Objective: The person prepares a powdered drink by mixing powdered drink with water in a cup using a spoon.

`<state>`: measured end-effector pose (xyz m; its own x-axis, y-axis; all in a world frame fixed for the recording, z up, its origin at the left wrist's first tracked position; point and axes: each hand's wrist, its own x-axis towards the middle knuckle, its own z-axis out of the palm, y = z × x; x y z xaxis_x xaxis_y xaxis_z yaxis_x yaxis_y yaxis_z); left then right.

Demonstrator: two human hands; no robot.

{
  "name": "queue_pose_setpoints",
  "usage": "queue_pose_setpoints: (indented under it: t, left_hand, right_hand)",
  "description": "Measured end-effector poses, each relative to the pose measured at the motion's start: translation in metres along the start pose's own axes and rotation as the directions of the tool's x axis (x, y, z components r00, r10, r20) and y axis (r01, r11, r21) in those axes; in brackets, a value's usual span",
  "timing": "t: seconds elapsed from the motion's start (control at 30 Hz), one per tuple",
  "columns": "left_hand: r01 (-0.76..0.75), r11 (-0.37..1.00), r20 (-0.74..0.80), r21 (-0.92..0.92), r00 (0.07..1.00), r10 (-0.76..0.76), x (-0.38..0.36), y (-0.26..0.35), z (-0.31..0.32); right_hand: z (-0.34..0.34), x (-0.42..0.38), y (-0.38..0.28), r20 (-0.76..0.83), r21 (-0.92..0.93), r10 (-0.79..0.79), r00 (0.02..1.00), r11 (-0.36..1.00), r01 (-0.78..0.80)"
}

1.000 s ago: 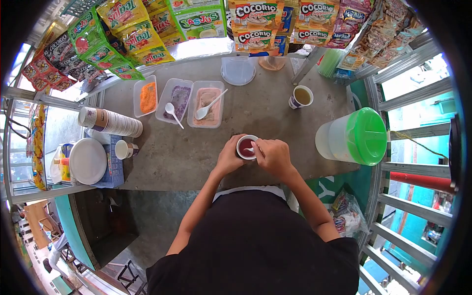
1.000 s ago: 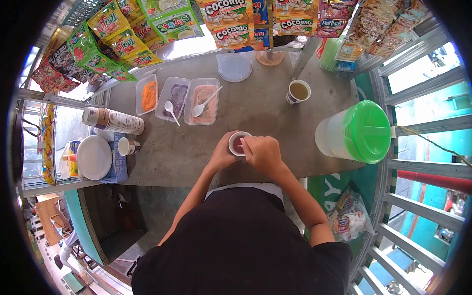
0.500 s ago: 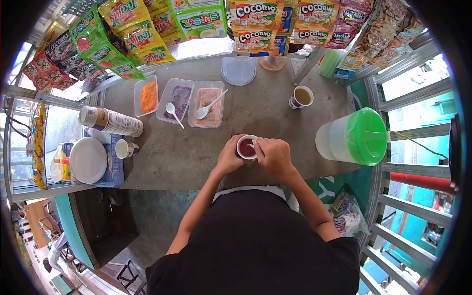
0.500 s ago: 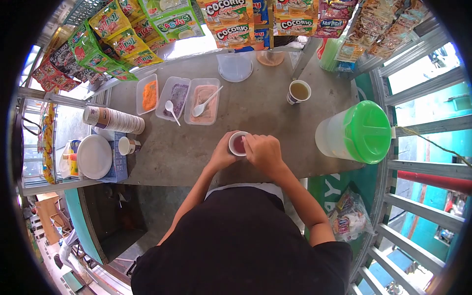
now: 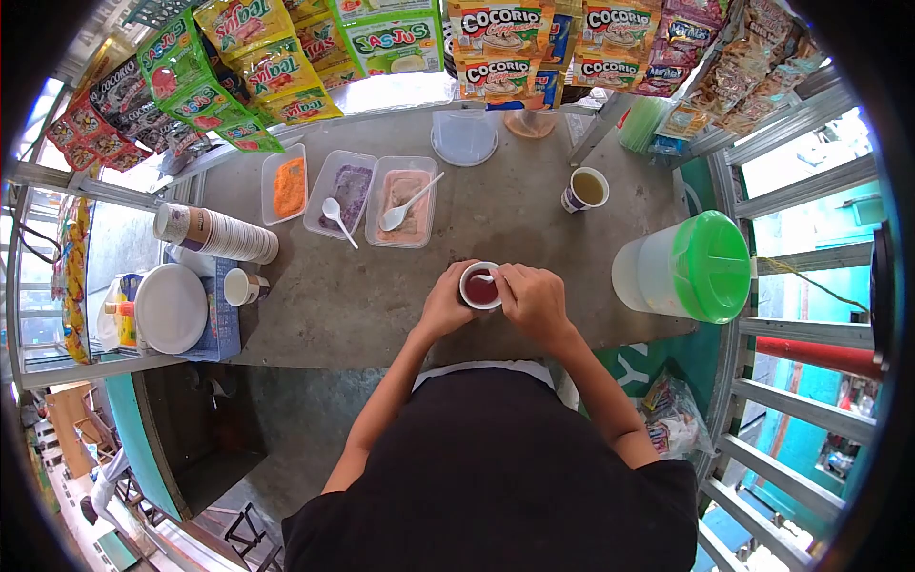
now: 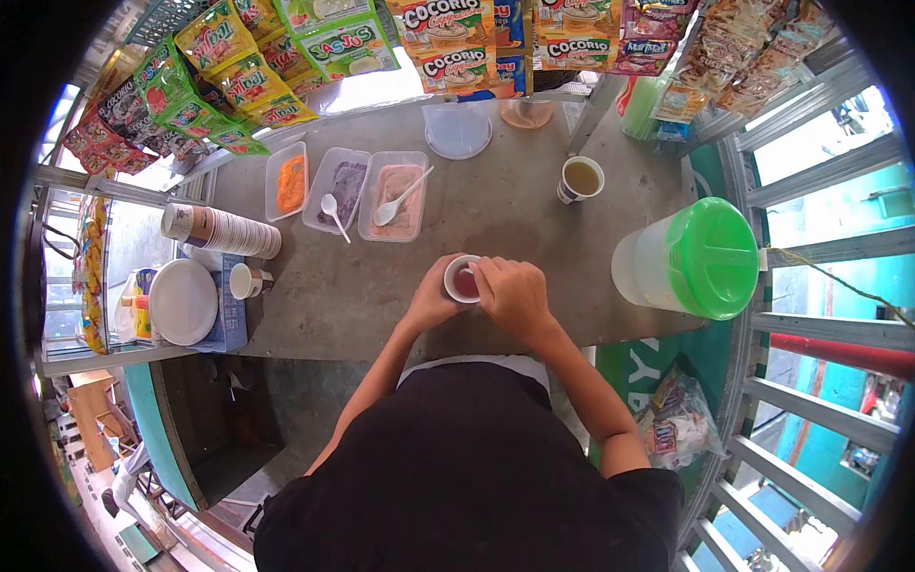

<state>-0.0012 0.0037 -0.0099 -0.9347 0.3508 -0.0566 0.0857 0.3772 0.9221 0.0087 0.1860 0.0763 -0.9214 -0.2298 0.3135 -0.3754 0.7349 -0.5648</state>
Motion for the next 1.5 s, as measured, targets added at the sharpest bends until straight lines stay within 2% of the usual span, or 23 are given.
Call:
queue_pose_setpoints:
  t: [0.07,0.2,0.27,0.4,0.5,0.57,0.7,0.77,0.87,0.97,1.07,1.2,1.3,1.4,1.5]
  left_hand:
    - [0.015,1.0,0.006,-0.017,1.0,-0.015,0.0,0.005,-0.002]
    - [0.049,0.998,0.022,-0.044,0.999,-0.048,0.0,0.003,-0.001]
    - [0.01,1.0,0.019,-0.008,1.0,-0.01,0.001,0.002,-0.001]
    - [0.017,1.0,0.013,-0.026,1.0,-0.016,0.0,-0.001,-0.001]
    - [0.059,0.997,0.019,-0.05,0.998,-0.058,0.0,0.001,-0.001]
    - [0.034,0.999,0.025,-0.027,0.999,-0.033,0.0,0.003,-0.001]
    - [0.038,0.999,0.031,-0.02,0.999,-0.037,0.0,0.002,-0.001]
    - [0.086,0.988,0.047,-0.13,0.996,-0.081,0.0,-0.005,0.002]
    - [0.006,0.999,0.004,-0.038,1.0,-0.006,-0.001,0.004,-0.001]
    - [0.033,0.998,0.009,-0.049,0.999,-0.033,0.0,0.002,-0.001]
    - [0.024,0.998,0.009,-0.049,1.0,-0.024,0.0,0.002,-0.001]
    - [0.025,0.999,0.011,-0.021,1.0,-0.024,0.0,0.005,-0.002]
    - [0.036,0.999,0.017,-0.035,0.999,-0.035,0.0,0.007,-0.002]
    - [0.049,0.998,0.026,-0.044,0.999,-0.048,0.0,0.009,-0.003]
    - [0.041,0.999,0.023,-0.012,0.999,-0.041,0.0,0.008,-0.003]
  right_hand:
    - [-0.001,0.0,0.002,0.027,-0.075,-0.015,1.0,0.997,0.017]
    - [-0.002,-0.001,0.003,0.051,-0.004,-0.011,0.999,1.0,0.011]
    - [-0.002,0.001,0.002,-0.014,-0.018,-0.022,1.0,1.0,0.022]
    - [0.001,-0.002,0.006,0.03,-0.073,-0.029,0.999,0.997,0.031]
    - [0.001,-0.002,0.004,0.031,0.009,-0.026,0.999,1.0,0.026]
    - [0.003,0.0,0.003,-0.038,-0.024,-0.023,0.999,0.999,0.022]
    - [0.0,0.0,0.004,0.013,-0.074,-0.026,1.0,0.997,0.027]
    - [0.0,0.0,0.003,0.004,0.004,-0.02,1.0,1.0,0.02]
    - [0.0,0.0,0.003,-0.019,-0.055,-0.046,0.999,0.998,0.045]
    - [0.001,-0.002,0.006,0.051,-0.064,-0.071,0.996,0.995,0.074]
    - [0.0,0.0,0.002,0.0,0.003,-0.082,0.997,0.997,0.082]
    - [0.001,0.0,0.003,0.017,-0.056,-0.063,0.998,0.996,0.064]
    - [0.001,-0.001,0.005,0.051,-0.014,-0.071,0.996,0.997,0.072]
    - [0.003,-0.001,0.002,0.006,0.001,-0.069,0.998,0.998,0.069]
    - [0.003,-0.002,0.003,0.016,-0.07,-0.042,0.999,0.997,0.043]
